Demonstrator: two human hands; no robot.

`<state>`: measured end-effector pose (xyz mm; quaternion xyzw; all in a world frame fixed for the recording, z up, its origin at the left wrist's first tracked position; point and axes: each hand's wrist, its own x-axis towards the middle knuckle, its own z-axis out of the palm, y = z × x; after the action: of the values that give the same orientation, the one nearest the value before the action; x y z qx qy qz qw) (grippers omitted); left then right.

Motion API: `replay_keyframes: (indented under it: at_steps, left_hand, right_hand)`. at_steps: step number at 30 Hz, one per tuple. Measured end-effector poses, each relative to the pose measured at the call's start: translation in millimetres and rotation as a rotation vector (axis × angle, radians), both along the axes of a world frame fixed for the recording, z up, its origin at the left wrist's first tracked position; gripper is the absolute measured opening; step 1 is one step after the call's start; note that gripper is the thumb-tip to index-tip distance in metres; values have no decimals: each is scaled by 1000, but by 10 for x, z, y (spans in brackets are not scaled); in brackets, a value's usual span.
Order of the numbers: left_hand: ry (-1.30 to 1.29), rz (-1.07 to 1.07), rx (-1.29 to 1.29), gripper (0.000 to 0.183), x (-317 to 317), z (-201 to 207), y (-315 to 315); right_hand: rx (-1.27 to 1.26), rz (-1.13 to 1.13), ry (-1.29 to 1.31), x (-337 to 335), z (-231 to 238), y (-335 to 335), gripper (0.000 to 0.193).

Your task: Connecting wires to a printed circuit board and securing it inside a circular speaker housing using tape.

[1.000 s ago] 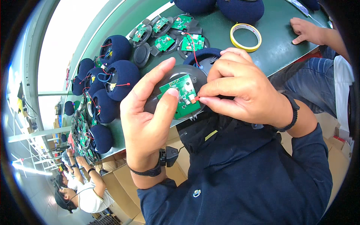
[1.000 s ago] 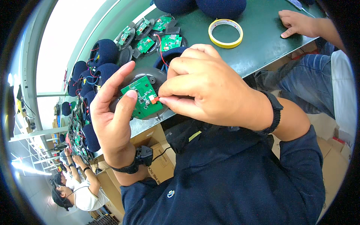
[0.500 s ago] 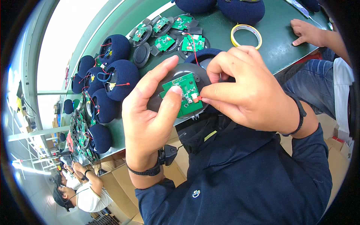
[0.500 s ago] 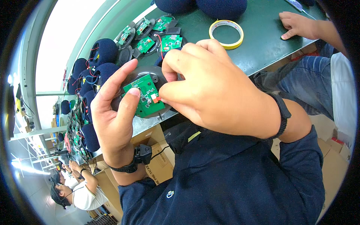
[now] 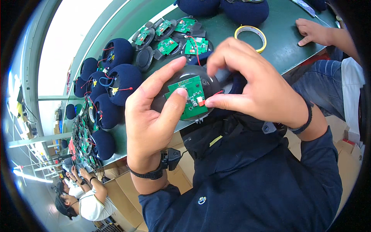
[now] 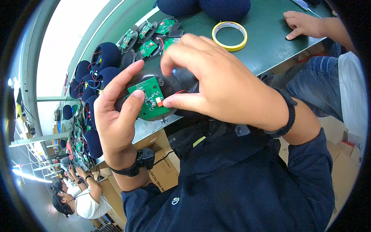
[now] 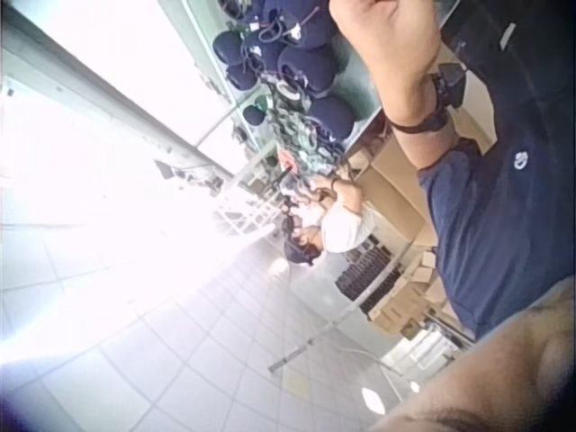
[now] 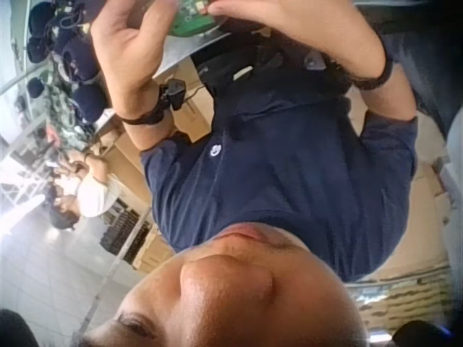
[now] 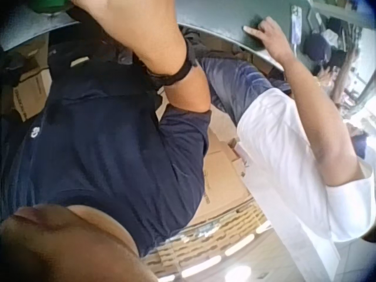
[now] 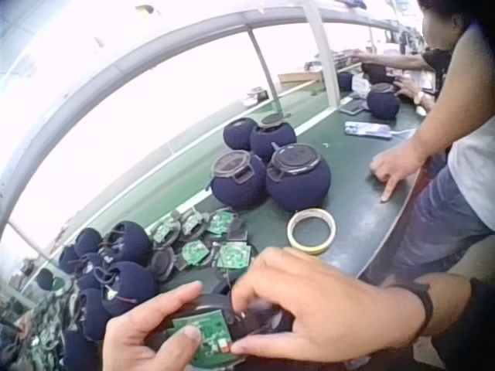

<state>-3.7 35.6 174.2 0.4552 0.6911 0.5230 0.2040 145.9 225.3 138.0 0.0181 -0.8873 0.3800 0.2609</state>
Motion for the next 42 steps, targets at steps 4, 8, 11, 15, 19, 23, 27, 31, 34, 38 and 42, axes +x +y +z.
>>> replay_keyframes:
  at_steps: [4,8,11,15,19,23,27,31,34,38,42]
  left_hand:
    - [0,18,31,45,27,-57,36]
    - [34,40,31,45,100,-33,27]
    - [38,45,19,44,105,-81,21]
    - [56,29,9,44,112,-59,8]
    - [39,-2,-10,46,76,-55,-18]
    - [-153,29,45,48,23,-97,-16]
    - [-359,89,80,48,33,-144,-44]
    - [-447,137,172,49,135,-249,-61]
    - [-413,133,203,51,186,-267,-52]
    - [-383,147,216,47,179,-308,-75]
    - [-381,243,135,41,395,-273,-183]
  right_hand:
    - [-154,29,14,-89,-71,88,62]
    - [-206,94,-44,-107,3,88,58]
    - [-189,105,-84,-109,12,101,55]
    - [-142,97,-100,-112,19,96,53]
    - [-151,122,-132,-116,12,96,51]
    - [-237,172,-77,-143,-86,128,52]
    - [-317,158,-74,-138,-109,108,51]
    - [-286,153,-17,-153,-153,81,49]
    - [-236,125,10,-131,-141,65,49]
    - [-311,139,-1,-159,-169,59,46]
    - [-106,-104,121,-256,-199,245,33]
